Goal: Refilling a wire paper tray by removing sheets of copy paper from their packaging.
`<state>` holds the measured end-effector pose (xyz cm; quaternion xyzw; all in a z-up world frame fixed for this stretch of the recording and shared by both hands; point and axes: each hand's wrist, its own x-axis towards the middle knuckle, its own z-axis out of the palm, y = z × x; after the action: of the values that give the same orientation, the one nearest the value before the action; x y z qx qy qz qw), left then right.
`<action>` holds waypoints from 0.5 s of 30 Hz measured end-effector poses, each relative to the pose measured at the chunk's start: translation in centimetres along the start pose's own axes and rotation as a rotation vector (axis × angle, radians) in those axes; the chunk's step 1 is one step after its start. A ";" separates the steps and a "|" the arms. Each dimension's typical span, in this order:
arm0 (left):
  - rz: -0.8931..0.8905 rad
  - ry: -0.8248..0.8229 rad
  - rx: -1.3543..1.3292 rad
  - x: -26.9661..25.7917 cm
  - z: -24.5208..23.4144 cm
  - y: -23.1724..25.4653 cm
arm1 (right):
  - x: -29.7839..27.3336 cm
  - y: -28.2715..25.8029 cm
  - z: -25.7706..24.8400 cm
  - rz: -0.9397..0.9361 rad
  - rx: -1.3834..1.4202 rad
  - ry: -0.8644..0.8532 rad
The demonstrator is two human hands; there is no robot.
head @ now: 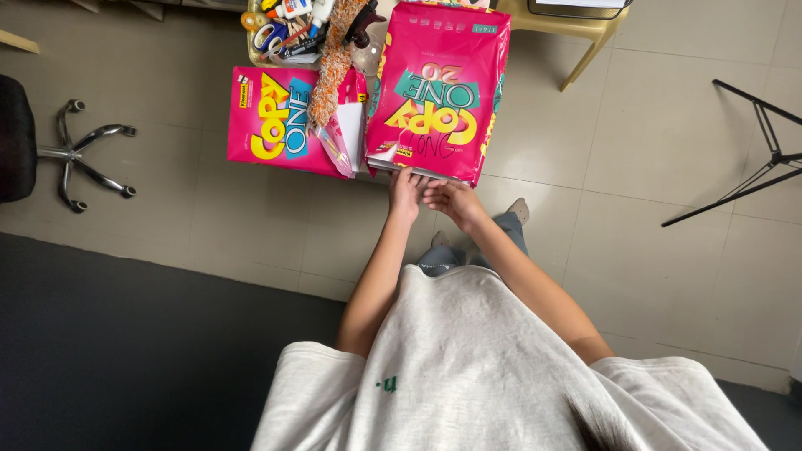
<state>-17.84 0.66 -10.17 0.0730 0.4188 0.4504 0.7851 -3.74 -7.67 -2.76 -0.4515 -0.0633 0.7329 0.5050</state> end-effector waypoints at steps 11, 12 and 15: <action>0.134 -0.016 0.194 -0.6 0.5 -0.1 | -2.9 -3.4 4.7 -0.548 -0.724 0.083; 0.134 -0.010 0.212 -0.5 0.3 -0.1 | -3.3 -3.9 5.1 -0.654 -0.968 0.125; 0.096 -0.011 0.112 0.1 -0.5 -0.4 | -2.9 -3.9 4.5 -0.926 -1.414 0.169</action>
<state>-17.90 0.33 -10.76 0.1393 0.4352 0.4629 0.7596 -4.06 -6.51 3.75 -0.6426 -0.6469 0.2043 0.3561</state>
